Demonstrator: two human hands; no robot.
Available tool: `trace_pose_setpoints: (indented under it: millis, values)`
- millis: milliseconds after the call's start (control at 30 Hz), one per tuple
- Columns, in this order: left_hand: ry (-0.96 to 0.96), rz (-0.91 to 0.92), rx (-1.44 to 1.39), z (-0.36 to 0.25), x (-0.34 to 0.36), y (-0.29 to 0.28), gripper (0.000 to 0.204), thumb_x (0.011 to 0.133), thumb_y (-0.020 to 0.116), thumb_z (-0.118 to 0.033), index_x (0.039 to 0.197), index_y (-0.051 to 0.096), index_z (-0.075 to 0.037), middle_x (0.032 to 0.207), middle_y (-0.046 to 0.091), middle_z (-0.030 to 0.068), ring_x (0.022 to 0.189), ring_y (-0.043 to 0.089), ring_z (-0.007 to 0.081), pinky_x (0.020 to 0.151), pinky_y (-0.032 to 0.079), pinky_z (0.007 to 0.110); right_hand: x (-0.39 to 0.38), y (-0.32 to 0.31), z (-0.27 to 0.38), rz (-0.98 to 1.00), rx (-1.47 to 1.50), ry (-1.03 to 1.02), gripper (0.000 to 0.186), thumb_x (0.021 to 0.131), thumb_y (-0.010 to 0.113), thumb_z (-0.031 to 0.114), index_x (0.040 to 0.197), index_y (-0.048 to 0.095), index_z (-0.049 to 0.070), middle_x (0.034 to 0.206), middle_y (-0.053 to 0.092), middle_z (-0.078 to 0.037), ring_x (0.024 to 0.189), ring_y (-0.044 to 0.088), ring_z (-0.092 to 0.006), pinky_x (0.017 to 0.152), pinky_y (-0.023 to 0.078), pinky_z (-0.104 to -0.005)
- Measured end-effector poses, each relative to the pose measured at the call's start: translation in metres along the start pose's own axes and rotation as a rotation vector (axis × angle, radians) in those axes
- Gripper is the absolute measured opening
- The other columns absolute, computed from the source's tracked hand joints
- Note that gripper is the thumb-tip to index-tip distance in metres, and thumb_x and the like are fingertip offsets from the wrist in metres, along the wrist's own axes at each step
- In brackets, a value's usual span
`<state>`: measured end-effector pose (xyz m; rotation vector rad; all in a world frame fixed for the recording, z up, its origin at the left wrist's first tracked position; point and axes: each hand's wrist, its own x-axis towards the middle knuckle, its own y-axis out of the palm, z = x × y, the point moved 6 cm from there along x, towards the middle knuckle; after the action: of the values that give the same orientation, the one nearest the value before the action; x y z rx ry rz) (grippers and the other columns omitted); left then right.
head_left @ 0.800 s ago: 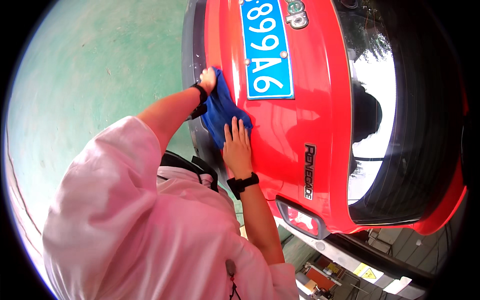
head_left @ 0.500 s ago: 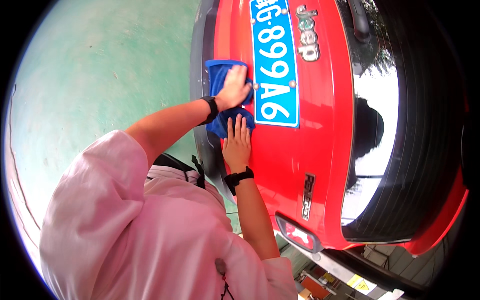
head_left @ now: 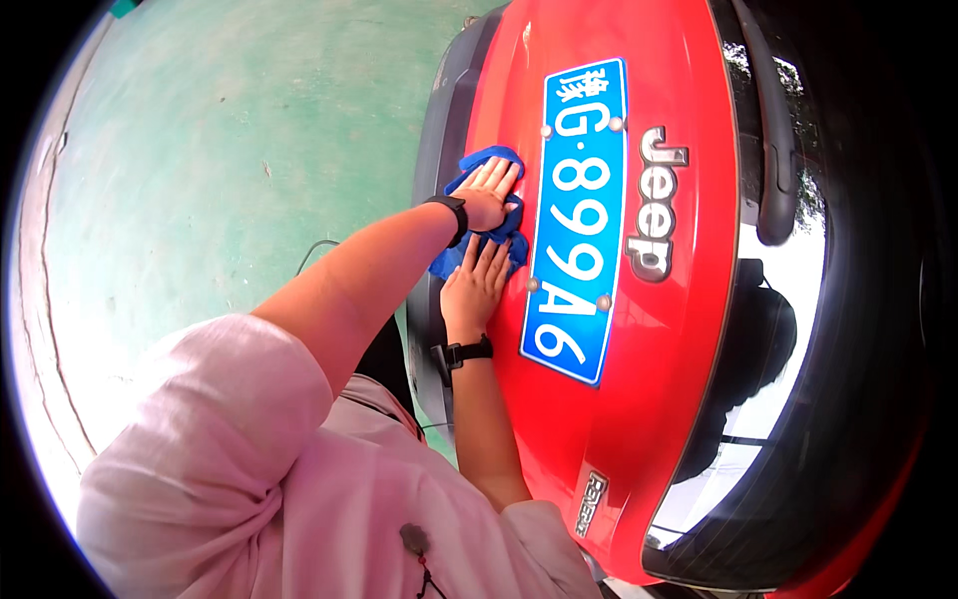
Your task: The person wipes down a metal pillar and then the rear window, body panels, and tail light of a red car using a blue cloth.
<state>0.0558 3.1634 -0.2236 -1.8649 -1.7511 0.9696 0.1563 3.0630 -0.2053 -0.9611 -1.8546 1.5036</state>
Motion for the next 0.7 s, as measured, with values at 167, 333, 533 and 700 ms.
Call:
trace_pose_setpoints:
  millis: [167,333,533,700]
  values:
    - [-0.019,0.101,0.078,0.016,0.039,-0.03,0.079,0.095,0.049,-0.037,0.15,0.004,-0.005,0.157,0.004,0.0171,0.145,0.001,0.0348,0.118,0.01,0.043,0.048,-0.004,0.015,-0.012,0.068,0.025,0.06,0.085,0.056,0.021,0.138,0.04,0.0,0.149,0.027,-0.024,0.141,0.017,-0.0399,0.116,0.013,-0.0475]
    - [0.019,0.014,0.037,0.044,0.094,-0.062,0.101,0.082,0.068,-0.042,0.149,0.005,0.001,0.155,0.007,0.0245,0.143,0.005,0.0416,0.116,0.019,0.046,0.107,-0.018,0.032,-0.01,0.172,0.066,0.06,0.082,0.058,0.02,0.132,0.043,-0.007,0.144,0.036,-0.023,0.139,0.023,-0.039,0.115,0.017,-0.046]
    - [0.028,0.113,0.156,0.064,0.165,-0.095,0.127,0.063,0.082,-0.048,0.146,0.004,0.006,0.151,0.009,0.0318,0.141,0.007,0.0474,0.116,0.017,0.046,0.176,-0.005,0.034,-0.01,0.196,0.137,0.063,0.08,0.06,0.023,0.133,0.043,-0.006,0.146,0.033,-0.022,0.139,0.025,-0.0378,0.116,0.016,-0.0465]
    - [0.033,0.11,0.098,0.078,0.195,-0.117,0.125,0.063,0.083,-0.043,0.144,0.005,0.011,0.151,0.008,0.0322,0.141,0.007,0.0475,0.115,0.021,0.047,0.218,0.001,0.038,0.0,0.181,0.159,0.061,0.078,0.061,0.023,0.13,0.047,-0.006,0.139,0.042,-0.022,0.137,0.028,-0.0376,0.116,0.016,-0.0467]
